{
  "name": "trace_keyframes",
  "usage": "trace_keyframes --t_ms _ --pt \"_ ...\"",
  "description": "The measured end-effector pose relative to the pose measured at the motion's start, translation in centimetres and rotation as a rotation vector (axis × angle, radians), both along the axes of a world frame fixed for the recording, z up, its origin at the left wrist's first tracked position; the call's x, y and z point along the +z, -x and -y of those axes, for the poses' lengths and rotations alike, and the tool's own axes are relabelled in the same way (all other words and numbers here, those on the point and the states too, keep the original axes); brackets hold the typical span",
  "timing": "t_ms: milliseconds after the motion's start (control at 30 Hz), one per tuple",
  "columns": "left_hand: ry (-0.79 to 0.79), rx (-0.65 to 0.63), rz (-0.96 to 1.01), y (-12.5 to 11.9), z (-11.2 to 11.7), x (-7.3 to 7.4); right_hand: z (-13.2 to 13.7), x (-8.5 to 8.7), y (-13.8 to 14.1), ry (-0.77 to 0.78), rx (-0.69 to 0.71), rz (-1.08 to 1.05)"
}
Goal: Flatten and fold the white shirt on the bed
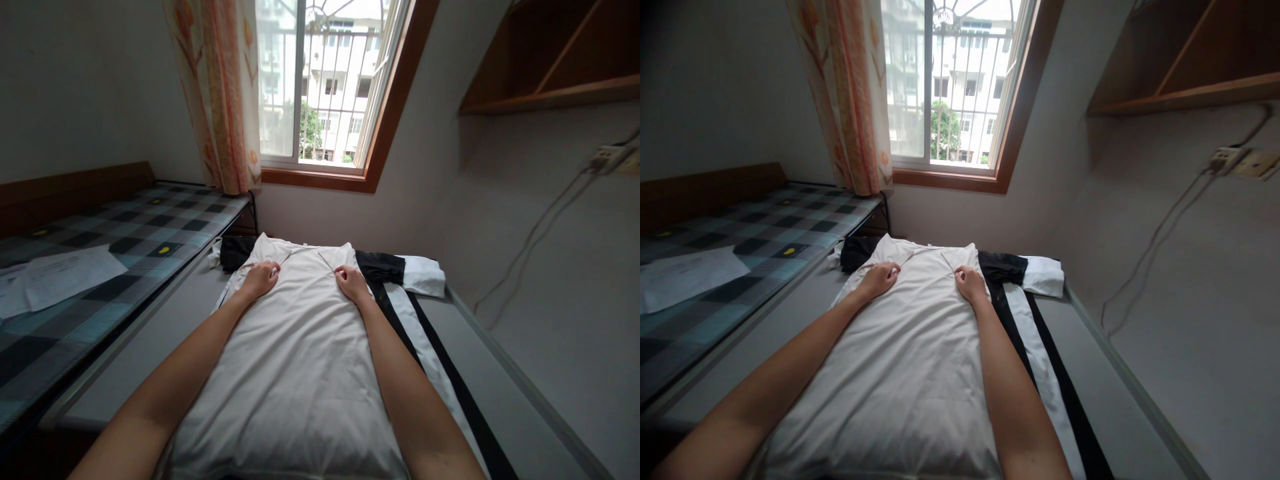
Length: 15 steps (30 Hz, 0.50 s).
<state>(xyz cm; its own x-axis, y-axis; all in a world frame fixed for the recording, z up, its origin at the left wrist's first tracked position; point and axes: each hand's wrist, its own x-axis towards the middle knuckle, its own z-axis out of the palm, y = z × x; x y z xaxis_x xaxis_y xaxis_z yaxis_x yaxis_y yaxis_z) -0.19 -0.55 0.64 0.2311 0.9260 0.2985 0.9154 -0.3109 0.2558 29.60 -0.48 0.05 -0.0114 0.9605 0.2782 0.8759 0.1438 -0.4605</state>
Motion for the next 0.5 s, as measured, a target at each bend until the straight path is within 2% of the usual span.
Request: trace_keyframes --t_ms 500 --pt "-0.002 -0.002 0.0 0.03 -0.03 -0.12 -0.02 -0.04 -0.06 0.0 0.006 -0.002"
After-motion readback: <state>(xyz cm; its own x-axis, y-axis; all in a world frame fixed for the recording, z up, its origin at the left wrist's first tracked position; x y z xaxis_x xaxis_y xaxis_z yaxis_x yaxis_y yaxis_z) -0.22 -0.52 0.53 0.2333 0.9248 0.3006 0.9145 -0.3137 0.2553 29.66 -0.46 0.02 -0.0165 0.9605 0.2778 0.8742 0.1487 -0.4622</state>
